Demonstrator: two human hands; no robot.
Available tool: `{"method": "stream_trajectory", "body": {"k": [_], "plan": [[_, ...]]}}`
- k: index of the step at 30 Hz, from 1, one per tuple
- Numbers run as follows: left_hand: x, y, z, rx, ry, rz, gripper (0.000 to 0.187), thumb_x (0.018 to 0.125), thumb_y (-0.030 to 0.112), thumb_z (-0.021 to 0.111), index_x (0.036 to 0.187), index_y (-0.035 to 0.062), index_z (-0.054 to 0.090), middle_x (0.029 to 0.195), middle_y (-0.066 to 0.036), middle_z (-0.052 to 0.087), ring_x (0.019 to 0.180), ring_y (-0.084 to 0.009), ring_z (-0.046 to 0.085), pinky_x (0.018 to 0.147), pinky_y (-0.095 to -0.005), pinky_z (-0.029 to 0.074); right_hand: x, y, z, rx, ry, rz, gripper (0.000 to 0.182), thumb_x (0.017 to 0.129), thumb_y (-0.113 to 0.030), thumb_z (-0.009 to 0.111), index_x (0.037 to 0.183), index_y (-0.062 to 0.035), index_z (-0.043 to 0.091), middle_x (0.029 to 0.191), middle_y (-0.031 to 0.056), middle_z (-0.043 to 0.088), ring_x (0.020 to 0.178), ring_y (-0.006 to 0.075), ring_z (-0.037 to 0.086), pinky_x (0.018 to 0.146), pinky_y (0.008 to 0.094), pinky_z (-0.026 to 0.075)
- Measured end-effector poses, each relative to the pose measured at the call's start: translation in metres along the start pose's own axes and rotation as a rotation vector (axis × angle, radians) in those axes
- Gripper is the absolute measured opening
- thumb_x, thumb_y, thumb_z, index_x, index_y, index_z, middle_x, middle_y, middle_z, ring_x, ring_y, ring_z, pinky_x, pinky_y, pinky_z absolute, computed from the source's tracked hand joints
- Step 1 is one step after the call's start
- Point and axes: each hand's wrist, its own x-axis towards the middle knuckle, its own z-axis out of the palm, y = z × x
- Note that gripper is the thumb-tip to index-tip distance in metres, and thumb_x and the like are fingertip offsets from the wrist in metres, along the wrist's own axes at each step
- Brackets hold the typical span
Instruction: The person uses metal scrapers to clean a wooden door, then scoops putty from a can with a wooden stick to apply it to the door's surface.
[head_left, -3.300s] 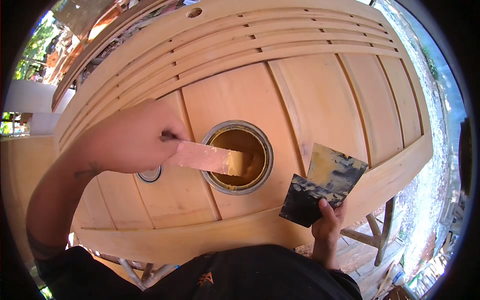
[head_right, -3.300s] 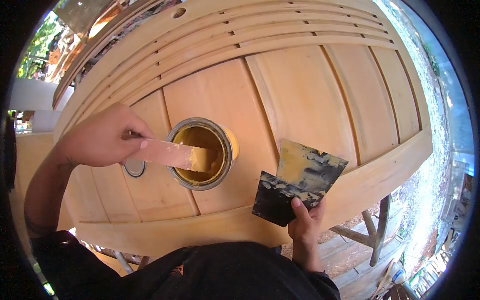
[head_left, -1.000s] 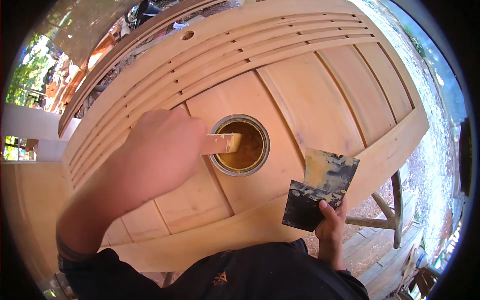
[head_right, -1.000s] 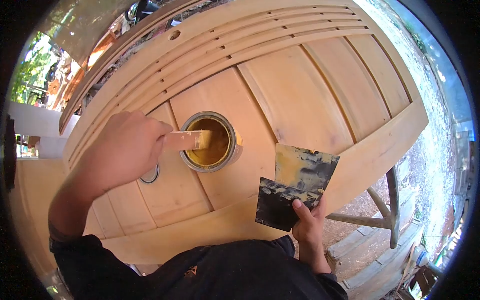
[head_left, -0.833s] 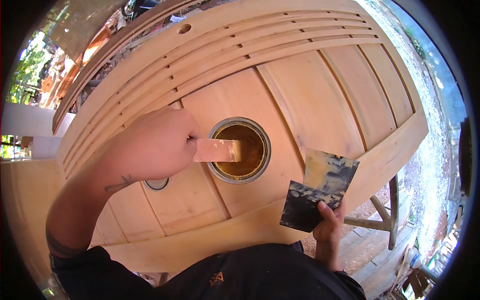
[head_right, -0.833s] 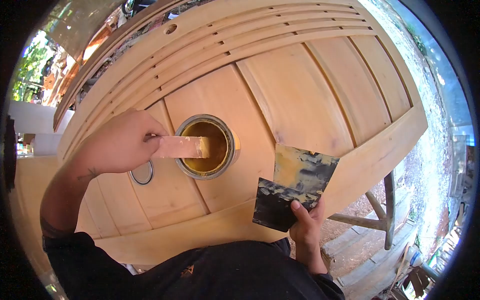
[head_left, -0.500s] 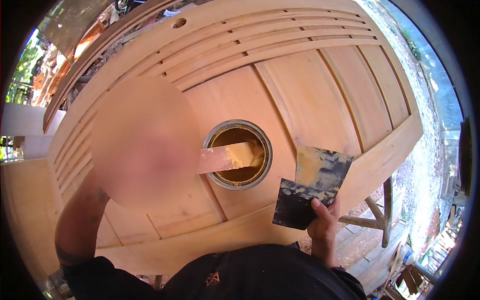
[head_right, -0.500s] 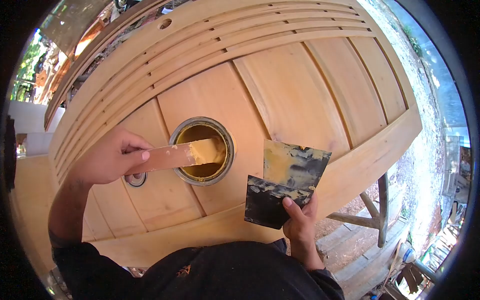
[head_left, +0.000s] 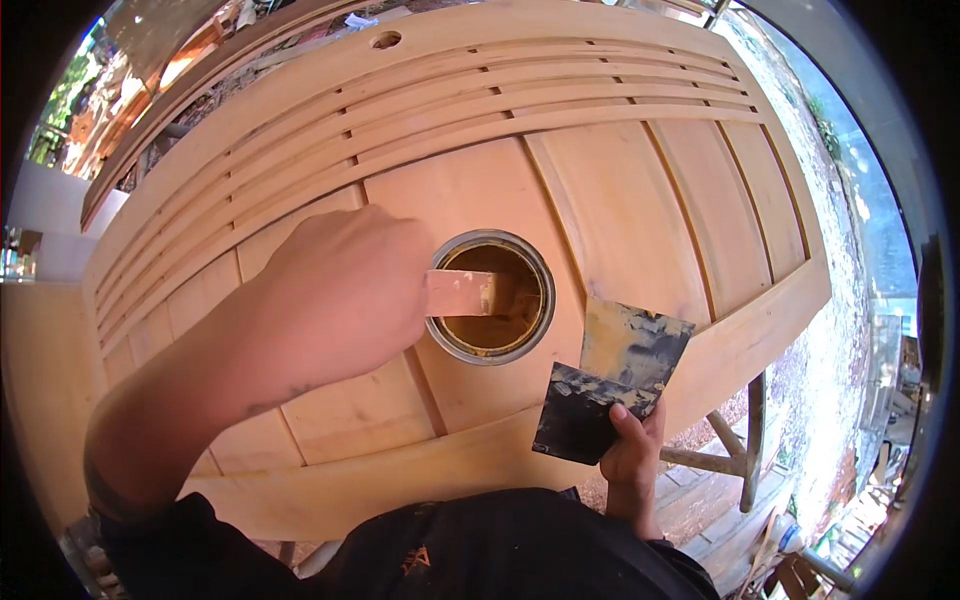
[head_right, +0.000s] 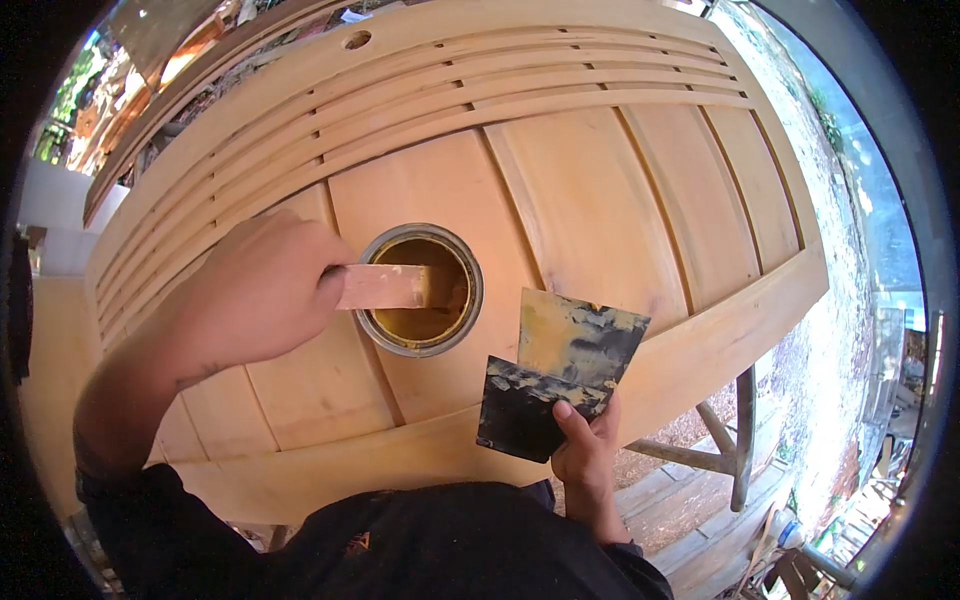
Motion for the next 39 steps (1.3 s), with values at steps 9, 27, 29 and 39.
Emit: {"method": "stream_trajectory", "body": {"k": [9,27,29,39], "plan": [[-0.002,-0.034,0.002,-0.588,-0.267,-0.222,0.018,0.086,0.008,0.051,0.085,-0.0058,0.062,0.058,-0.006,0.057,0.050,-0.0097,0.054,0.046,-0.0254,0.043,0.000,0.010,-0.006,0.016,0.041,-0.057,0.051,0.076,0.003,0.057,0.123,0.0013,0.038,0.114,0.0130,0.053,0.106,0.0234,0.053,0.094,0.0355,0.039],[-0.058,-0.067,0.081,-1.203,0.025,-0.164,0.017,0.090,0.010,0.052,0.099,-0.0045,0.056,0.079,-0.007,0.060,0.068,-0.0092,0.058,0.060,-0.0237,0.049,-0.001,0.002,0.002,0.044,-0.039,-0.049,0.049,0.076,0.004,0.057,0.121,0.0000,0.041,0.111,0.0122,0.055,0.102,0.0223,0.055,0.092,0.0353,0.041],[-0.062,-0.067,0.096,-1.226,0.117,-0.127,0.018,0.090,0.010,0.053,0.101,-0.0040,0.056,0.083,-0.008,0.061,0.073,-0.0107,0.059,0.066,-0.0244,0.050,-0.001,0.003,-0.001,0.036,-0.044,-0.055,0.049,0.076,0.003,0.058,0.121,-0.0001,0.041,0.110,0.0117,0.056,0.101,0.0215,0.055,0.091,0.0348,0.042],[-0.061,-0.045,0.123,-0.703,0.627,0.097,0.024,0.082,-0.001,0.060,0.106,-0.0035,0.058,0.098,-0.012,0.058,0.092,-0.0164,0.058,0.081,-0.0266,0.049,-0.004,-0.006,0.005,0.065,-0.095,-0.025,0.047,0.077,0.003,0.056,0.121,0.0007,0.040,0.111,0.0132,0.055,0.101,0.0221,0.056,0.091,0.0348,0.043]]}}
